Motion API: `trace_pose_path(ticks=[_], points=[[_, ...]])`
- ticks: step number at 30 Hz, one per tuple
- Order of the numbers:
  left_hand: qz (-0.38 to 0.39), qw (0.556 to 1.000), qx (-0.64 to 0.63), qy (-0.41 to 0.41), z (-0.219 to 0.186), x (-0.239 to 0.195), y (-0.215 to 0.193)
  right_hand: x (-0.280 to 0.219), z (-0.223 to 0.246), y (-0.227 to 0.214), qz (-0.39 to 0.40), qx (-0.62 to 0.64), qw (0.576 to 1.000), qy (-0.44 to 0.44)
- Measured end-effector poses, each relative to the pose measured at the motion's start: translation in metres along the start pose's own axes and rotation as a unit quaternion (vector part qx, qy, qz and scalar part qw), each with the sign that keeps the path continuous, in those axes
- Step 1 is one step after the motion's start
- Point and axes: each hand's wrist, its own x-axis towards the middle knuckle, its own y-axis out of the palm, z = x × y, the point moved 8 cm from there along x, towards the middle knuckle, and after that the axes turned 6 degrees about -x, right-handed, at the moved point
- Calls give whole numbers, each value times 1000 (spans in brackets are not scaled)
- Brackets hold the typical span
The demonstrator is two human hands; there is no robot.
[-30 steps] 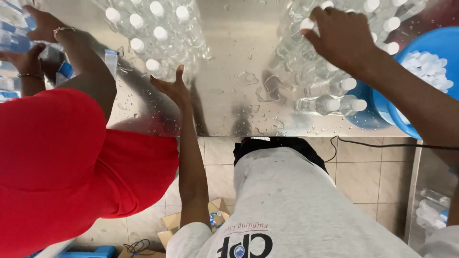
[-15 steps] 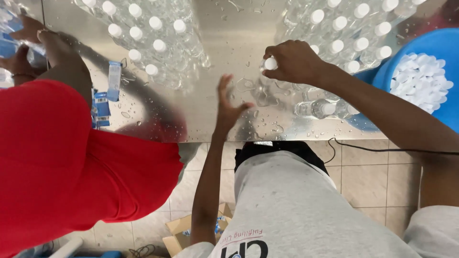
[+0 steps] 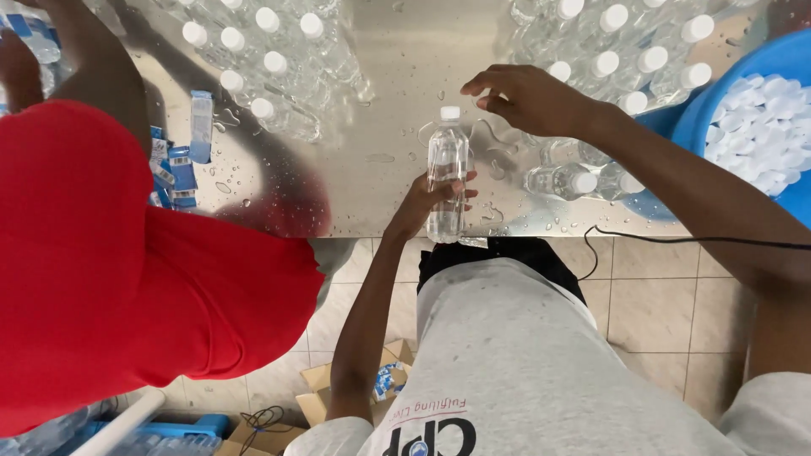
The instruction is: Manually placing and screwing caps onto plastic water bottles on a production table.
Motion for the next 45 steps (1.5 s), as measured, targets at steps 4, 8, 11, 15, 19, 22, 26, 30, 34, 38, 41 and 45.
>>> trace_pose_path(ticks=[4, 8, 11, 15, 19, 22, 26, 30, 34, 38, 41, 45], points=[[32, 999, 26, -2, -4, -4, 7, 5, 10, 19, 114, 20, 993, -29], [88, 991, 104, 14, -10, -8, 13, 10, 24, 7, 178, 80, 981, 19], [57, 992, 108, -10, -3, -7, 3, 1, 23, 9, 178, 19, 984, 5], [-3, 972, 233, 38, -46, -23, 28, -16, 8, 13, 62, -50, 995, 67], [-11, 939, 342, 23, -53, -28, 26, -39, -10, -1, 186, -122, 940, 259], [51, 968, 242, 46, -44, -27, 20, -46, 45, -42, 118, -93, 983, 103], [244, 952, 162, 87, -52, -46, 35, -71, 102, -39, 26, -267, 931, -247], [378, 924, 51, 13, -14, -46, 50, -94, 96, -7, -81, -322, 859, -389], [361, 928, 91, 29, -27, -52, 58, -87, 74, 10, -87, -172, 944, -267], [7, 921, 390, 7, -60, -60, 31, -52, -32, 65, 108, 76, 967, 216], [-226, 469, 809, 271, -48, -52, 24, -70, -54, 137, 310, 390, 768, 402], [-263, 463, 783, 321, -33, -27, -44, -42, 5, 104, 298, 410, 776, 375]])
